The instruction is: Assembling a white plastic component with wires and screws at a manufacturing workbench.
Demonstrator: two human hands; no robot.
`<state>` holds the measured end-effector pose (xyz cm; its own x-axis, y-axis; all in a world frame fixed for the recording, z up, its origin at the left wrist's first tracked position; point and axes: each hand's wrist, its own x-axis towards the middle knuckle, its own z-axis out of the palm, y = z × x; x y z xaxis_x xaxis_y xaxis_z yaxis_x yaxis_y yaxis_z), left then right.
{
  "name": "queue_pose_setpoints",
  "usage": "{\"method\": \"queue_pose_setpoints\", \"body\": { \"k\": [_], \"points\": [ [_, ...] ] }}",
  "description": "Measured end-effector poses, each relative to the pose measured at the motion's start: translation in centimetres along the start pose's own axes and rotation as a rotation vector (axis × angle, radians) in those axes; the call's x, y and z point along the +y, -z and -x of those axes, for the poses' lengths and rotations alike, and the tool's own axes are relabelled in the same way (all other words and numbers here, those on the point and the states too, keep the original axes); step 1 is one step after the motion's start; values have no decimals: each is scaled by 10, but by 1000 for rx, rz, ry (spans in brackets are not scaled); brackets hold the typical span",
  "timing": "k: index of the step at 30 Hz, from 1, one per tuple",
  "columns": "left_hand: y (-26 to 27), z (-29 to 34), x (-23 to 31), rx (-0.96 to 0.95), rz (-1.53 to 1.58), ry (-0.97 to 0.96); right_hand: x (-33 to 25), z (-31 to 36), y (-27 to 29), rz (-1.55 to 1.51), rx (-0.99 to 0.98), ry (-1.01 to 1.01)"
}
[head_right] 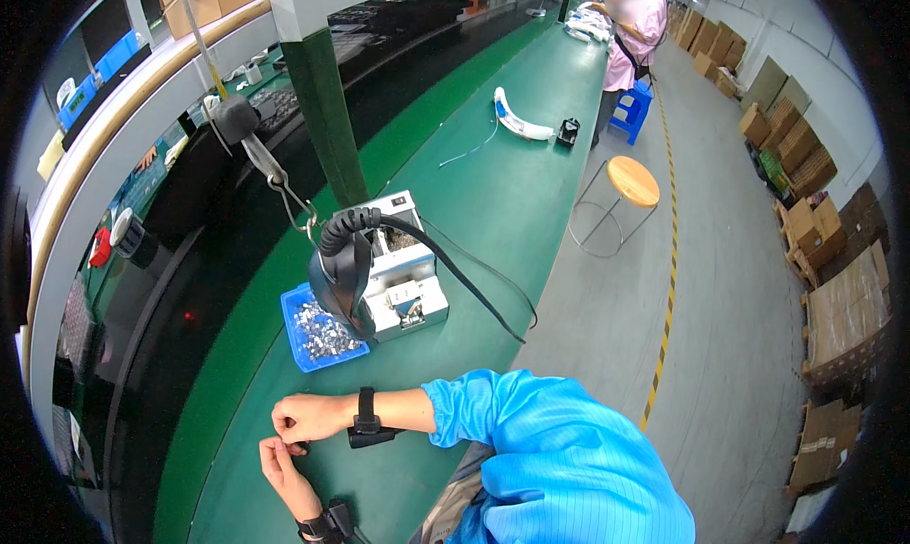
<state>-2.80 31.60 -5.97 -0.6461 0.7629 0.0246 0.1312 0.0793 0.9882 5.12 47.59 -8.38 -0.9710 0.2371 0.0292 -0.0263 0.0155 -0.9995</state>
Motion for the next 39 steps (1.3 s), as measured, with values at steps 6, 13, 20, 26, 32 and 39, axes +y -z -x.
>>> {"method": "queue_pose_setpoints", "body": {
  "k": [6, 13, 20, 26, 32, 39],
  "points": [
    [1, 1, -4, -13, 33, 11, -10, 7, 3, -101, -35, -48],
    [-3, -2, -12, -14, 92, -2, -167, 177, 28, 91, -180, 486],
    [-11, 1, 2, 58, 40, -12, -192, 331, 245, 480, 1305, 303],
    [-22, -4, -2, 60, -60, -33, -91, 367, 498, 1341, 1386, -186],
    [-14, 1, 4, 17, -167, 8, -41, 334, 564, 1439, 1068, -939],
    [-19, -4, -3, 68, -88, -27, -68, 334, 505, 1304, 1173, -632]
  ]
}}
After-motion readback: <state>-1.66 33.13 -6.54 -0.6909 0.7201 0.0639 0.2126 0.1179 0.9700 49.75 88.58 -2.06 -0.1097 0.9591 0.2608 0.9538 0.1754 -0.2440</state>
